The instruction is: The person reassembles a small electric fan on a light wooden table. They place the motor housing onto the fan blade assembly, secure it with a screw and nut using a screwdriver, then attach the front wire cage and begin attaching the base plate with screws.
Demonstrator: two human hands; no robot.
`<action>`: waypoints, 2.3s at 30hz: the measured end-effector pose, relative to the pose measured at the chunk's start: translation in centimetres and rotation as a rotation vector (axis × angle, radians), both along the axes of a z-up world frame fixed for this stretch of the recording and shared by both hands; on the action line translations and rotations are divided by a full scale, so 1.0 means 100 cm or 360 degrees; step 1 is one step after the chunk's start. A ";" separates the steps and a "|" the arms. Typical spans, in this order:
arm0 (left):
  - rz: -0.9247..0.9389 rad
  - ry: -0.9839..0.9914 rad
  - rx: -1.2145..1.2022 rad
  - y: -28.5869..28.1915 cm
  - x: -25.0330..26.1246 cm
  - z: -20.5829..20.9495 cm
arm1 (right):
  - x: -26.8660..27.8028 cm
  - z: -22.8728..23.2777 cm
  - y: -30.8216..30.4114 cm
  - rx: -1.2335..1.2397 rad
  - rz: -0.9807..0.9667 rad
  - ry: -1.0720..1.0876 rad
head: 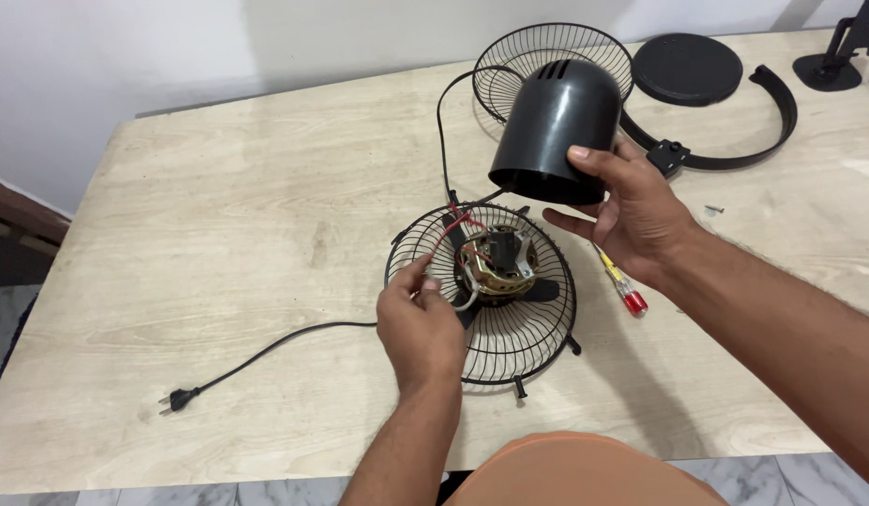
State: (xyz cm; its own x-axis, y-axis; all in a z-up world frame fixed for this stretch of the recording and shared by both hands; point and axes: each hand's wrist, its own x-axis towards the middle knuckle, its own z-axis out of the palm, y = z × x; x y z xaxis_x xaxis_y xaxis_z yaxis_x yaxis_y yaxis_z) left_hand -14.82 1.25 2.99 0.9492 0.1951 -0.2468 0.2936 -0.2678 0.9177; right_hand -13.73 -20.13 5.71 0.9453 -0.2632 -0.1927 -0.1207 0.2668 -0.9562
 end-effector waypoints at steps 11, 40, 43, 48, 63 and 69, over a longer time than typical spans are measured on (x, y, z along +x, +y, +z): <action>-0.0012 0.0431 -0.0136 -0.019 0.028 0.015 | -0.003 -0.031 0.002 -0.0042 0.0176 -0.0200; -0.0189 0.0557 -0.0083 -0.009 0.051 -0.017 | 0.017 -0.026 -0.005 -0.0138 0.0052 0.0269; -0.0216 0.0635 -0.0310 -0.005 0.056 -0.020 | 0.016 -0.027 -0.008 -0.0195 0.0067 0.0200; -0.0293 0.0727 -0.0515 0.003 0.055 -0.016 | -0.001 -0.030 -0.005 -0.0509 0.0152 0.0058; -0.0348 0.0719 -0.0825 0.010 0.034 -0.007 | -0.029 -0.040 0.016 -0.0995 0.0264 0.0133; -0.0427 0.0691 -0.0658 0.006 0.027 -0.014 | -0.031 -0.042 0.022 -0.0907 0.0301 0.0110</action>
